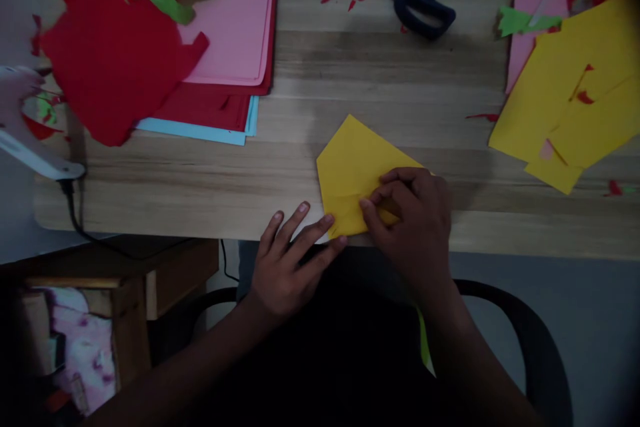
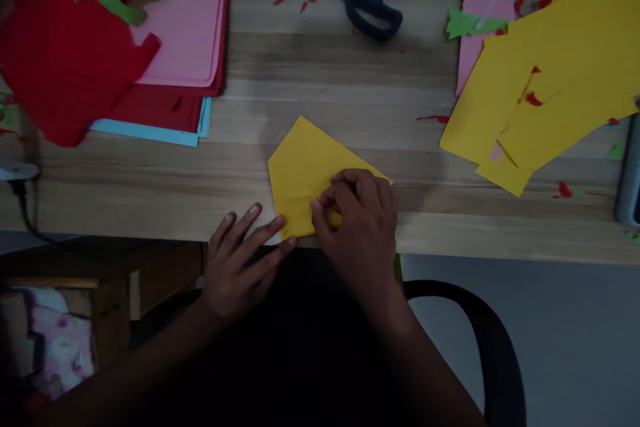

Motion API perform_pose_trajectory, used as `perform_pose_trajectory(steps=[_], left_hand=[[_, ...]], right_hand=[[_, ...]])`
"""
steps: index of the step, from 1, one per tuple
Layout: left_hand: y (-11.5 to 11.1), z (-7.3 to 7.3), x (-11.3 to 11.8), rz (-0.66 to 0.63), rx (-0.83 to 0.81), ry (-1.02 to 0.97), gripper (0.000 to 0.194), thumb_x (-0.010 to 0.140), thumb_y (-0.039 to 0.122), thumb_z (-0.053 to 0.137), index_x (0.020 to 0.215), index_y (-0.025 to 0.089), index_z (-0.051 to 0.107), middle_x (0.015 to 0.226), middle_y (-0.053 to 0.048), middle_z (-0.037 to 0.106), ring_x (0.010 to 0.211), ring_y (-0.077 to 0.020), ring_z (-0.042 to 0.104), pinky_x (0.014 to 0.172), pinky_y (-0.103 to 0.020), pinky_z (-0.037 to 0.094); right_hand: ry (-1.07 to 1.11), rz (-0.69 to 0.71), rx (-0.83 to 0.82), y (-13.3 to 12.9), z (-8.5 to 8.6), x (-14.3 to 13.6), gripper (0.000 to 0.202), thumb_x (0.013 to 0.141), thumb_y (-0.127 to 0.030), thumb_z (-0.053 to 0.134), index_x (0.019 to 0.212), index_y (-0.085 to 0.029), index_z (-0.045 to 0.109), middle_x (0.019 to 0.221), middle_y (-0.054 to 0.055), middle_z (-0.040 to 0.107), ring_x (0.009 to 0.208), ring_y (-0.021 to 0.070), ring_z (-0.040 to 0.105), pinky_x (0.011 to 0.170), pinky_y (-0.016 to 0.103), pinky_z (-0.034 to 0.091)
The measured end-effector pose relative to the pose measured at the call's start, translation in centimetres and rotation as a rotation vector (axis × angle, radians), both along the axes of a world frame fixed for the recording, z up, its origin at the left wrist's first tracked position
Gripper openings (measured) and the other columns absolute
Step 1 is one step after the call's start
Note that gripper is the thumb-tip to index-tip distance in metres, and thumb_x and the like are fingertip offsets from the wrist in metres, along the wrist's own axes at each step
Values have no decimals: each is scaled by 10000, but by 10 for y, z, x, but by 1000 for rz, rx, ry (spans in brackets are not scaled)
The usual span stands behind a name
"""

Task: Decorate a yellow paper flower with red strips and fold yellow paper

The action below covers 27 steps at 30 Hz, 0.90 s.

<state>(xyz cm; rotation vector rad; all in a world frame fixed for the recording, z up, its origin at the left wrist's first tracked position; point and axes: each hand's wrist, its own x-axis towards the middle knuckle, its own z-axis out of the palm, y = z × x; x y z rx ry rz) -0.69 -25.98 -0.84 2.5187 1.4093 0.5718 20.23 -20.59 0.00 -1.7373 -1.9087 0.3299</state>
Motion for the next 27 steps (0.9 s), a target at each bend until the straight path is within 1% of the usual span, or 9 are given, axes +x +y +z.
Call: perform_pose_trajectory(steps=[6,8,10,13,16,18,21,24,27], left_hand=[[2,-3,3,30,59,17,420,908,163,577,1289,326,647,1314,11,687,1443,-242,426,1197,-472,303],[2,-4,3,17,82,36,430,904,171,582,1303,321,641,1306,3,689,1441,-253,423,1201,-476,296],[2,-1,5,13,59,71,444,900,190,599,1318,337,633,1316,-6,678,1443,-277,410,1203,-496,283],[1,8,13,24,-18,138,481,906,222,613,1364,368,596,1354,-24,646,1426,-286,418,1207,-502,272],[1,13,21,-45,-53,184,508,930,182,559,1429,276,543,1469,-50,560,1445,-262,392,1236,-460,236],[1,11,22,-98,-51,216,531,935,153,531,1463,211,501,1557,-56,464,1485,-266,331,1252,-452,202],[2,6,19,-126,-28,263,600,931,165,552,1515,228,428,1613,-45,375,1506,-276,294,1256,-457,189],[2,3,16,-132,-6,270,634,926,190,577,1532,255,401,1614,-42,374,1496,-278,319,1250,-459,209],[3,2,15,-122,12,234,597,929,188,570,1507,258,440,1600,-29,400,1489,-269,337,1242,-451,235]], right_hand=[[-18,7,13,-1,1,-1,105,852,-252,663,788,-222,586,1028,71,647,1004,255,588,916,432,452],[-25,1,19,-1,0,-2,97,852,-250,659,793,-224,586,1032,69,646,1007,255,586,917,431,450],[-32,1,15,-2,0,-2,94,850,-252,657,797,-228,584,1032,67,644,1004,254,585,921,435,446],[-33,8,11,-2,0,-1,83,849,-254,654,807,-231,586,1032,63,645,1005,255,584,926,440,441],[-33,10,21,-1,0,0,68,845,-249,653,817,-229,595,1045,64,651,1024,260,581,938,442,433],[-34,13,22,-1,0,0,62,845,-248,654,821,-224,601,1053,68,653,1033,262,578,936,436,432],[-33,9,13,-2,-1,-1,54,850,-251,645,830,-218,607,1066,70,652,1044,262,571,934,430,424],[-21,1,5,-3,-2,-1,56,858,-260,631,831,-216,609,1078,74,652,1046,262,562,935,433,410],[-15,-2,10,-2,-4,-2,58,856,-266,637,836,-218,612,1075,74,659,1042,265,556,931,435,407]])
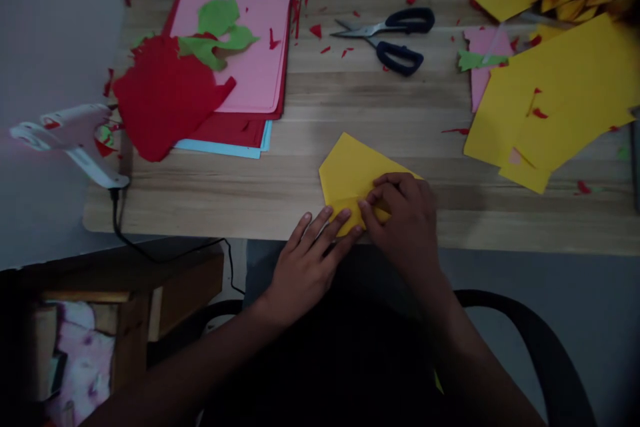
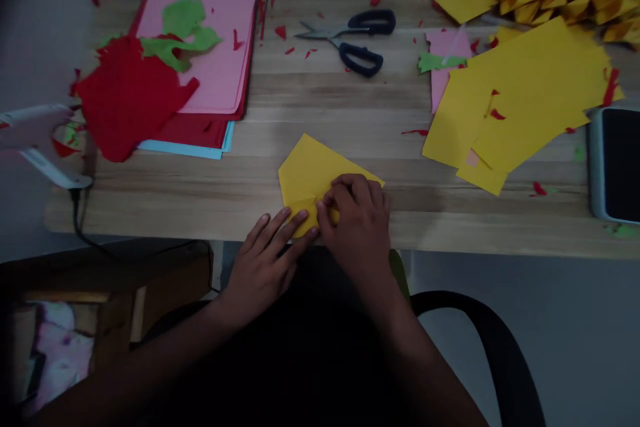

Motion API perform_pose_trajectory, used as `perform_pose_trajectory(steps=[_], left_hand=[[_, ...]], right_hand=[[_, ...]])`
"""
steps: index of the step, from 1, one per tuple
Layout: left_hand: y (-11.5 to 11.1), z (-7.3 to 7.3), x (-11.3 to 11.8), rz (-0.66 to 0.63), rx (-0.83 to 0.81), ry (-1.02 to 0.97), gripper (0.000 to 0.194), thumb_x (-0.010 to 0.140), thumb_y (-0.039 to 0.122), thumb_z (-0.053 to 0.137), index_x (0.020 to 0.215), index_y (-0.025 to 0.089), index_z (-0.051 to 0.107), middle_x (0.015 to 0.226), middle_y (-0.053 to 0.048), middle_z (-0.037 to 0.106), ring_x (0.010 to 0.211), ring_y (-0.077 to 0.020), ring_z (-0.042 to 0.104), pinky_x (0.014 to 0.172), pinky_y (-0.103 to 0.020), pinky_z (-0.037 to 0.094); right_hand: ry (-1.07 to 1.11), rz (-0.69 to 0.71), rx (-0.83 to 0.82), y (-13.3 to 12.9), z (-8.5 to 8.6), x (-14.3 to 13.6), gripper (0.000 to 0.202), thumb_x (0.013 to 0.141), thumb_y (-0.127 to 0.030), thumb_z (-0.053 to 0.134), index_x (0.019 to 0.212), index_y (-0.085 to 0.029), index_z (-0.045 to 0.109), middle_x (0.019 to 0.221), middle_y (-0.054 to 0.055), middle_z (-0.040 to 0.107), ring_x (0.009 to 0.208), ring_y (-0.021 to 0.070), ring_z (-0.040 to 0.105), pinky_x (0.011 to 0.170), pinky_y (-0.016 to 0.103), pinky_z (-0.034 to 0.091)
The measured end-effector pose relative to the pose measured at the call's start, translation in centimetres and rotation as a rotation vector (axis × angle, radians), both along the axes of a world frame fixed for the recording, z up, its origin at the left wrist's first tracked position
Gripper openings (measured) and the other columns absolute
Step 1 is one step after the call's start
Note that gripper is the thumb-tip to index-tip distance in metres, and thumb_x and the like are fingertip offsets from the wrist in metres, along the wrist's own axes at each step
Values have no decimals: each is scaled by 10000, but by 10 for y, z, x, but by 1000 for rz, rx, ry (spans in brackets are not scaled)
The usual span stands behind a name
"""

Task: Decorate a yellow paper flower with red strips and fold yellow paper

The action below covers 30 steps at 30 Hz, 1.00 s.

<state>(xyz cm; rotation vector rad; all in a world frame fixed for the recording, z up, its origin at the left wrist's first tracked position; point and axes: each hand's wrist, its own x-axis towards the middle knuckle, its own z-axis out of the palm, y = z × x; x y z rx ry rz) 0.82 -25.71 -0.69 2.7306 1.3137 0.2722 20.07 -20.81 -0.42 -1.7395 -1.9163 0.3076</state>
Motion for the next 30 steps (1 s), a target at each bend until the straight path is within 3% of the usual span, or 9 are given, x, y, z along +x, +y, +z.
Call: perform_pose_trajectory(steps=[5,8,12,15,19,22,25,30], left_hand=[[-1,-1,0,12,3,-9,580,932,192,563,1496,273,457,1598,-15,403,1488,-256,342,1237,-441,245],[-1,-4,0,12,24,-6,558,936,175,546,1484,255,474,1594,-27,408,1490,-254,339,1238,-443,242],[1,-7,-2,-3,35,-9,536,946,195,543,1475,258,484,1590,-20,416,1481,-246,354,1231,-434,258],[1,-7,-6,-15,26,21,611,935,189,557,1520,294,415,1607,-3,388,1483,-250,349,1229,-441,254],[0,-6,-17,-30,38,48,632,926,201,569,1529,288,397,1603,-3,393,1481,-255,354,1226,-444,250],[-1,-6,-23,-23,45,39,611,930,209,562,1518,273,411,1590,14,415,1487,-252,341,1229,-444,240],[-2,-8,-24,-18,64,11,591,926,198,560,1499,272,438,1573,17,443,1477,-245,359,1226,-440,245],[3,-4,-16,15,57,-92,526,906,168,578,1416,289,533,1504,-3,532,1412,-259,444,1173,-465,331]], right_hand=[[-20,-25,11,0,2,-2,65,867,-273,652,855,-212,633,1107,87,675,1041,274,578,928,443,435],[-29,44,82,-13,5,-5,193,932,-273,592,1096,-194,656,1311,119,641,1213,275,558,1034,450,420],[-183,264,64,-49,-3,-3,495,1001,-299,491,1462,-126,444,1507,135,516,1414,253,433,1177,443,309],[-320,177,44,-70,-14,11,662,990,-316,522,1580,-161,265,1540,116,478,1451,282,393,1193,481,269],[-371,109,57,-76,-18,28,754,973,-226,533,1617,-225,142,1531,78,495,1420,285,439,1184,485,281],[-375,119,62,-73,-16,32,721,965,-212,545,1603,-236,210,1533,62,495,1406,283,446,1178,483,276],[-331,131,65,-70,-12,32,630,964,-303,569,1549,-237,344,1518,65,515,1380,293,452,1146,494,290],[-184,-7,72,-46,1,20,426,980,-415,532,1323,-169,592,1194,124,689,1091,288,576,952,438,396]])
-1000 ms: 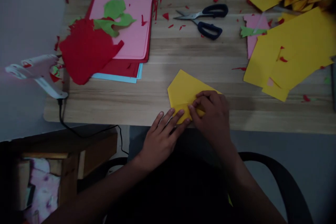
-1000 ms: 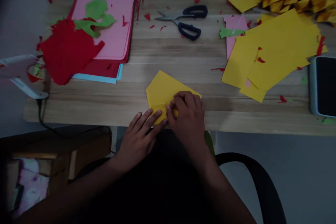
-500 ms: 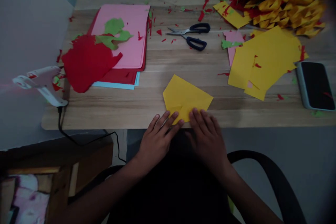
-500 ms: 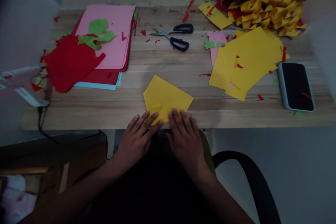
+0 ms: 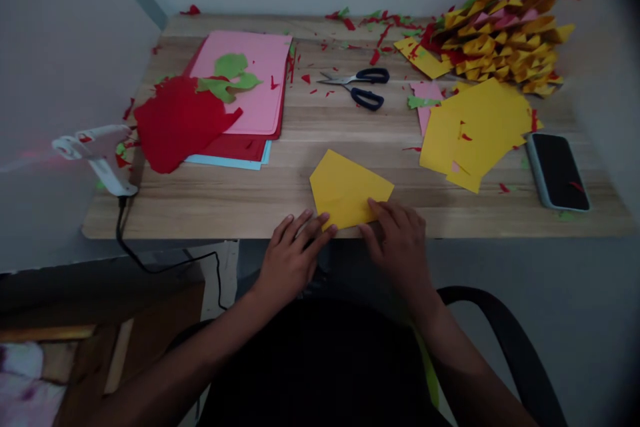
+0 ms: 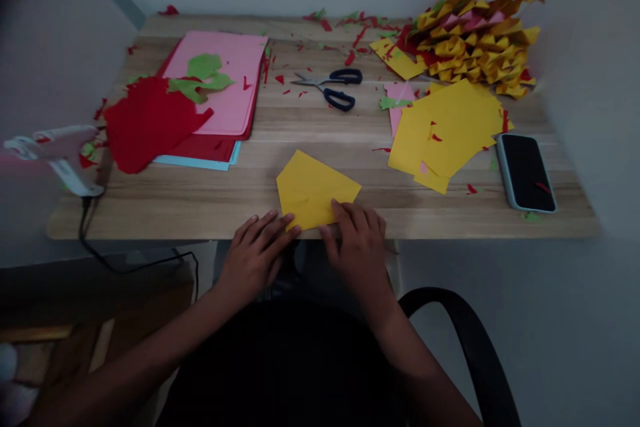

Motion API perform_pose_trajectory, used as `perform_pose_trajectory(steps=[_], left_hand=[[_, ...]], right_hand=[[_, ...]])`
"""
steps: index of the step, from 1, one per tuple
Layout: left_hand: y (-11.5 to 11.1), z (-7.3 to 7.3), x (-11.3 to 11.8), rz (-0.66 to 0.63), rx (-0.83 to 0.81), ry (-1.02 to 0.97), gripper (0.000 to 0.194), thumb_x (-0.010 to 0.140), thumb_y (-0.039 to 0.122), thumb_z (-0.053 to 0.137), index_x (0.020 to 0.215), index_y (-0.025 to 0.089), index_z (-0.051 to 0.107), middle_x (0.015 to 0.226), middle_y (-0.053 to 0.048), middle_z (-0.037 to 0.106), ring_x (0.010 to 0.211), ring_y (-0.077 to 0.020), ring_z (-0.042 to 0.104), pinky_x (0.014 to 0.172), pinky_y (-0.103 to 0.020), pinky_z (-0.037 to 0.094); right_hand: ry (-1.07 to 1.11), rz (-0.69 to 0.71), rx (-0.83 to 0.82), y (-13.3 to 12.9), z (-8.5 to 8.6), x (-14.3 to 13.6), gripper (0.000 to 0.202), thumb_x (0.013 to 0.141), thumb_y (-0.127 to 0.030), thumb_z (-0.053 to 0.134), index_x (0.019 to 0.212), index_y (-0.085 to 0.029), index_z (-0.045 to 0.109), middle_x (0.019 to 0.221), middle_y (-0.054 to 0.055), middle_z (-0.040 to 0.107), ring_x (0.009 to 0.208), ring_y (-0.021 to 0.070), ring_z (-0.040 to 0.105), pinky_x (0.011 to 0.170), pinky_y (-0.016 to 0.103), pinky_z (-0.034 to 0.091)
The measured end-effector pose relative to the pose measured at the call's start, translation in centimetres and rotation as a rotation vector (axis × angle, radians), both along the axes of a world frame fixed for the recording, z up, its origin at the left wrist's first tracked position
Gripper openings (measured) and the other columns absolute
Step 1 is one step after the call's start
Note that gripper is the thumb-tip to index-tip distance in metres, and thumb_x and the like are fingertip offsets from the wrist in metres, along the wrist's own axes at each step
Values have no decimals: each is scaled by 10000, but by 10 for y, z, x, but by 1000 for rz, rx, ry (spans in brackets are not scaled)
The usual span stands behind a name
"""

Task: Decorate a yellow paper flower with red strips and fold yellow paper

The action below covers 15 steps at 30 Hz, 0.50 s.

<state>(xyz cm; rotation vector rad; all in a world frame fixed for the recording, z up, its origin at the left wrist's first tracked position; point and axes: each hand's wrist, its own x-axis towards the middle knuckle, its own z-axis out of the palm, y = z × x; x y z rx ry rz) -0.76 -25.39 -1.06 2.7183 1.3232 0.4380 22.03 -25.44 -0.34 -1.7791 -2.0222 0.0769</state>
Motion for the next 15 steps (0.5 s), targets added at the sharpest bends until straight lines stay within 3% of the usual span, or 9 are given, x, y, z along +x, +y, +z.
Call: perform_pose_trajectory(steps=[3,7,15], left_hand=[[9,7,9,11,-51,-66,359,912,203,579,1265,241,634,1429,-44,596,1372,-273,481,1166,-509,352],[20,11,17,-50,-78,-74,229,967,285,532,1114,164,660,1512,-85,517,1443,-280,407,1194,-504,344],[23,9,18,-58,-93,-46,329,966,333,572,1273,224,621,1546,-59,478,1461,-290,387,1198,-504,342]], right_hand=[[51,-49,-48,21,5,-11,286,976,-392,539,1120,-189,682,1013,95,704,956,269,588,871,409,377],[143,-42,-99,37,4,-18,193,954,-350,573,1028,-204,676,877,46,690,865,236,588,839,383,346],[107,-70,-99,40,3,-20,157,943,-300,589,812,-214,605,789,24,651,807,213,542,791,365,331]])
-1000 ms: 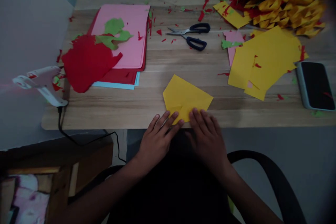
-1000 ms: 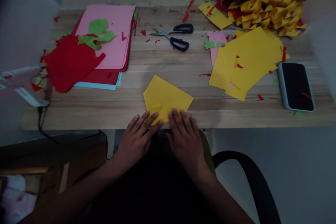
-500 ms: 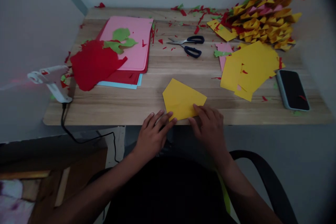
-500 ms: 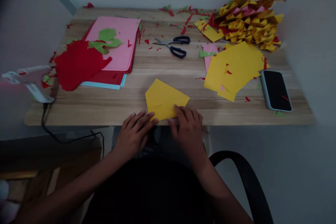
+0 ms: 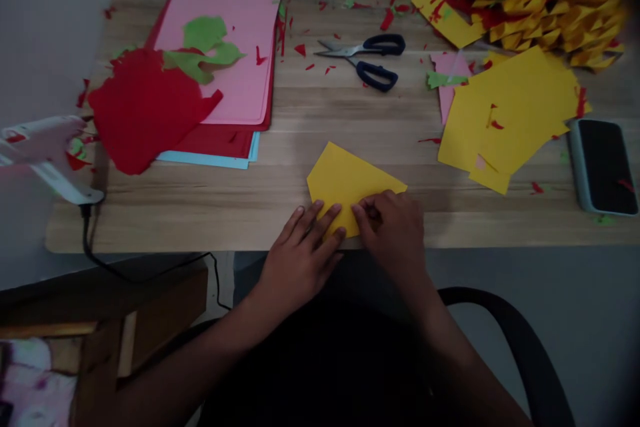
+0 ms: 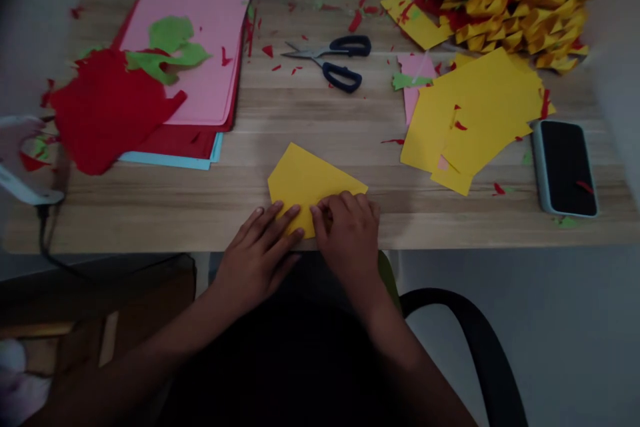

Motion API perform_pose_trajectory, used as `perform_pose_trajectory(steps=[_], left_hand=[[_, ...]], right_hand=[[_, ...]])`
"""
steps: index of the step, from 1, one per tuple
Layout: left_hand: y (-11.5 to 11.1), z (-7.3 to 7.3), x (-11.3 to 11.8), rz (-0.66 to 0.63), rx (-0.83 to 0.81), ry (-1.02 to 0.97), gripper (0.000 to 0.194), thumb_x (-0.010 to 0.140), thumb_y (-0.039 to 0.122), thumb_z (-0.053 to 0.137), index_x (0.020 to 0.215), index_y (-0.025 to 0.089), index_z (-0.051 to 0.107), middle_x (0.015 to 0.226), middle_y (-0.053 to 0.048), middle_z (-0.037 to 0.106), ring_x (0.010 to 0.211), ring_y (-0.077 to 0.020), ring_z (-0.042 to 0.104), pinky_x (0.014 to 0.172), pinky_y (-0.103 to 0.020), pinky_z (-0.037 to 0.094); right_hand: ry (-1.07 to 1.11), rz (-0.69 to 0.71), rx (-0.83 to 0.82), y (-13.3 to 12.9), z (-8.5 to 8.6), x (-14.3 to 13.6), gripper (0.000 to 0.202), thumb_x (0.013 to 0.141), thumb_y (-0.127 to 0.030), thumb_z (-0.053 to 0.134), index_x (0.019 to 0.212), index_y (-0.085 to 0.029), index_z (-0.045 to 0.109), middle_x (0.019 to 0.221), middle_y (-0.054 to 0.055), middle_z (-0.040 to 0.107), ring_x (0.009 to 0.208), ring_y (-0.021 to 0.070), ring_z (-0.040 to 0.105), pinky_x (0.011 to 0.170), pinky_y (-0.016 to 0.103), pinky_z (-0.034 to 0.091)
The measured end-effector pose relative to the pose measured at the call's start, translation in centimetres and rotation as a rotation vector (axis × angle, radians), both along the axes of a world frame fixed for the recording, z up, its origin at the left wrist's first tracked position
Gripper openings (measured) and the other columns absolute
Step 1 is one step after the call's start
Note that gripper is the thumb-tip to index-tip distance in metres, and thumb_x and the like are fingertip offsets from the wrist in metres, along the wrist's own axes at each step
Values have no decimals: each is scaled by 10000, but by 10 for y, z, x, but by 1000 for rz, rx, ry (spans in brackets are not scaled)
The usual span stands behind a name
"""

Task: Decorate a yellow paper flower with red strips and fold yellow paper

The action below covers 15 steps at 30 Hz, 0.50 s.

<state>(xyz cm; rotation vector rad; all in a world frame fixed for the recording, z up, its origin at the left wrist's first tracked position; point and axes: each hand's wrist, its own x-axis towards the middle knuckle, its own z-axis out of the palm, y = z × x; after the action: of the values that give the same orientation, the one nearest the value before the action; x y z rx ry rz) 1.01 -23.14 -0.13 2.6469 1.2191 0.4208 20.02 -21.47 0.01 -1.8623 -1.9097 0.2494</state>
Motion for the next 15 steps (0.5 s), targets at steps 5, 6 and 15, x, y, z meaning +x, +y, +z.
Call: perform_pose_trajectory(steps=[5,6,15], left_hand=[[1,3,-1,-14,-21,10,352,959,304,586,1304,236,607,1555,-61,465,1478,-287,362,1212,-484,319],[1,3,-2,-19,-23,12,366,956,290,591,1319,244,597,1557,-62,461,1482,-287,357,1213,-481,316],[3,2,-5,-23,-37,19,430,947,278,611,1372,248,553,1560,-85,453,1504,-301,316,1213,-472,322]], right_hand=[[-33,49,-18,2,3,0,165,959,-301,563,815,-224,584,796,22,635,811,216,525,782,370,335],[-45,49,-23,2,3,-1,161,958,-297,565,816,-224,584,793,24,632,810,218,523,780,372,334],[-112,90,5,6,1,-4,186,980,-312,562,822,-218,580,772,24,625,788,214,512,768,370,333]])
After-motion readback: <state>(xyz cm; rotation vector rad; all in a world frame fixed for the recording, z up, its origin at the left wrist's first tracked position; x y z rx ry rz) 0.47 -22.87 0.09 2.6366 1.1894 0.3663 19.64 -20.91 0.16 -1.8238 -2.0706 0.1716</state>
